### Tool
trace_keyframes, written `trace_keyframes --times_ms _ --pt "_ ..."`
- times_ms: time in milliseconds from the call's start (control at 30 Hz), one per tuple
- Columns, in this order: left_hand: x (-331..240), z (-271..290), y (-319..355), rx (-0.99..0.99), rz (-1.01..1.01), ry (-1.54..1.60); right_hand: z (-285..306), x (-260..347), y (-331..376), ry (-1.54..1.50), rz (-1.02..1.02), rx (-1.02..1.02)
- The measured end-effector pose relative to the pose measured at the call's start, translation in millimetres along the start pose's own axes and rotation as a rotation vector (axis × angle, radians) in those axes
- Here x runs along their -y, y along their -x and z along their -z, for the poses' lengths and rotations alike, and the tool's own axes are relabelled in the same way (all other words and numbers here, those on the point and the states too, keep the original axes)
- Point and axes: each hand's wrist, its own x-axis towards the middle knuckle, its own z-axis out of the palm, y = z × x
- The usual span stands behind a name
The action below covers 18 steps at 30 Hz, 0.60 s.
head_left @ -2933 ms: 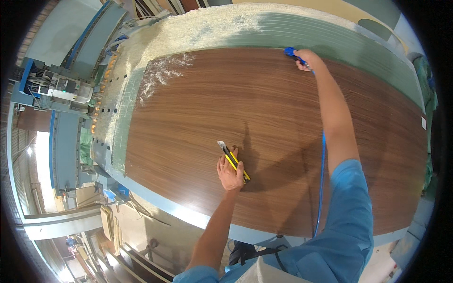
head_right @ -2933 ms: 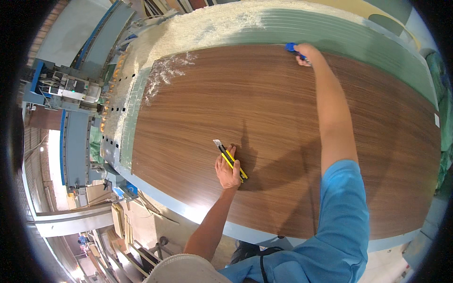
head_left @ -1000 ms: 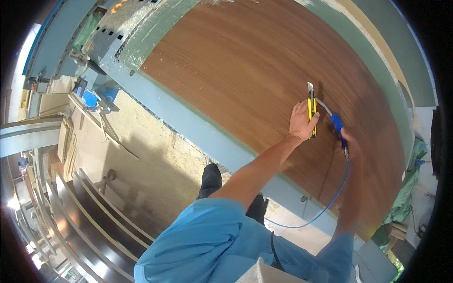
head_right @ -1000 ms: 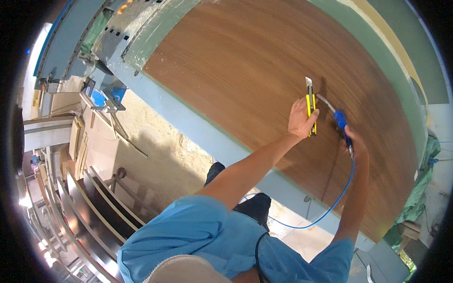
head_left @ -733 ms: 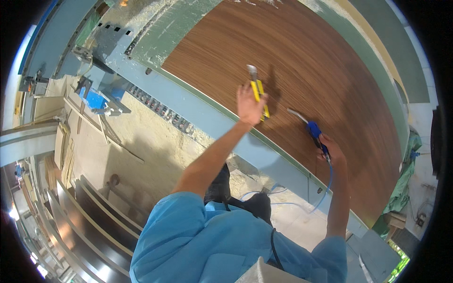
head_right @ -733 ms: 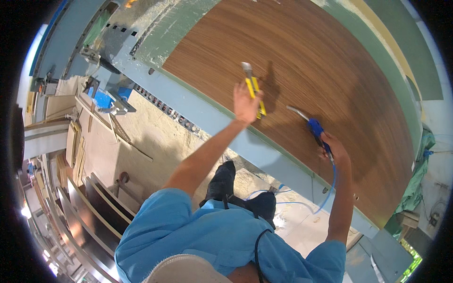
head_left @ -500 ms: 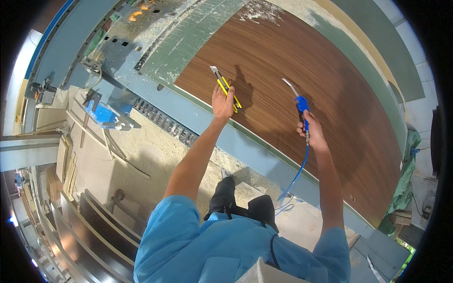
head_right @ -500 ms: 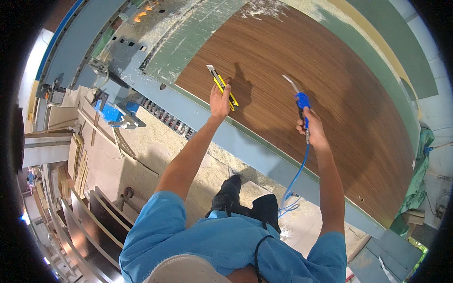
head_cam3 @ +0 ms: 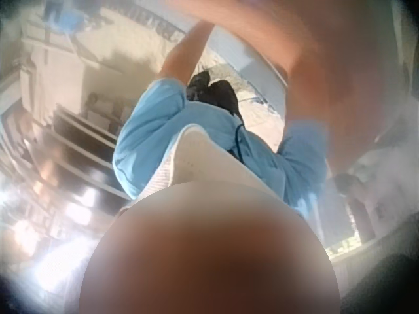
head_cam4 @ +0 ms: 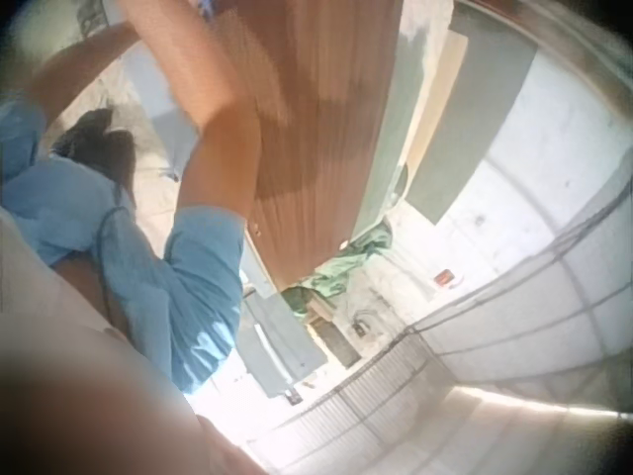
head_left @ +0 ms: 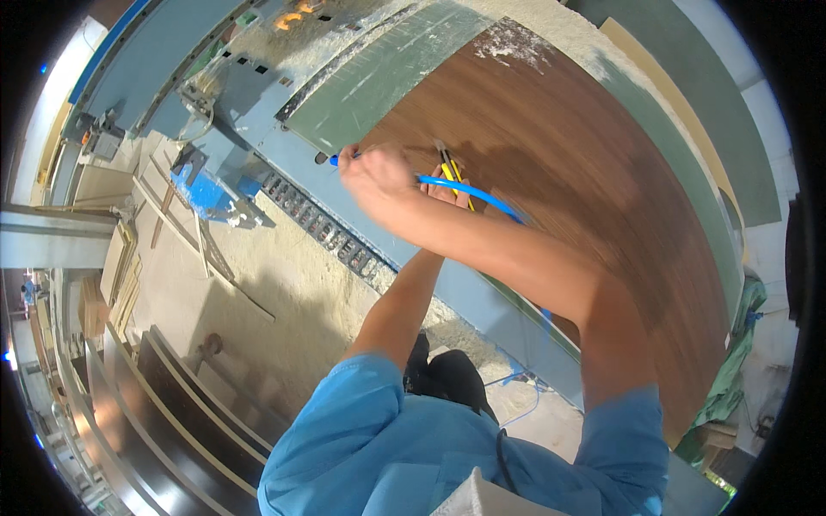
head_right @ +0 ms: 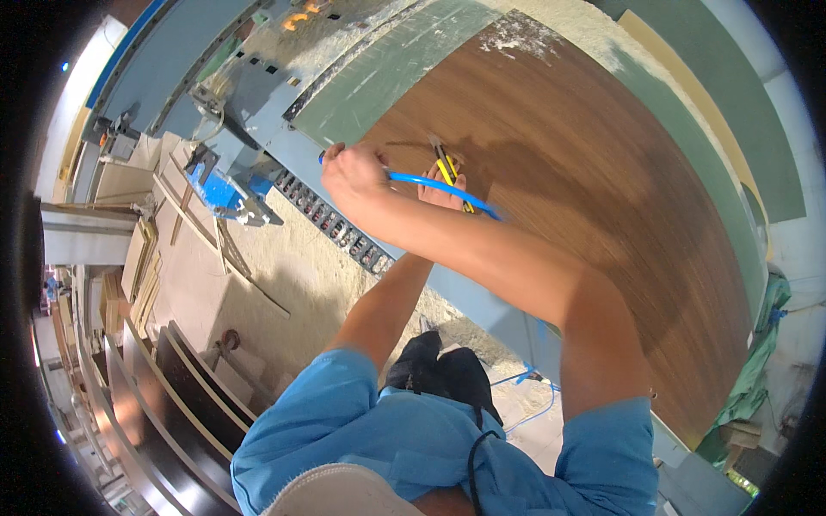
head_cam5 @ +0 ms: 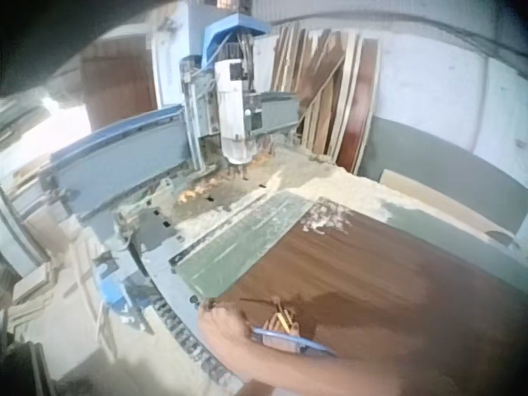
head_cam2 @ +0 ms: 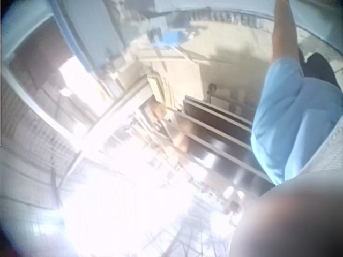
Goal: The person places a small paper on a large wood panel, measures it with a tape measure, and retrieves a utility knife. They then use a pneumatic air blower to clear sawdust from the panel edges and surface, and scrape along the edge with the knife. The person continues blowing air across the panel and along its edges, then sets the tools down.
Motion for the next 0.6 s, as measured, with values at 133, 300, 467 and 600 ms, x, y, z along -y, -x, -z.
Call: trace_keyframes --times_ms 133,300,467,600 --pt "-21.6 -12.5 -9.6 -0.180 0.357 0.284 -32.8 -9.8 -37.3 0.307 -0.013 0.028" --pt "-10.8 -16.2 -5.9 -0.023 0.369 0.084 -59.5 -69.1 -71.9 0.374 -0.104 0.184" --pt "-0.8 -9.0 -5.2 0.045 0.179 0.034 -66.1 -145.8 -78.8 0.426 -0.278 0.020" --pt "-7.7 -6.1 -13.6 0.070 0.238 0.061 -77.5 -215.5 -40.7 0.138 -0.442 -0.053"
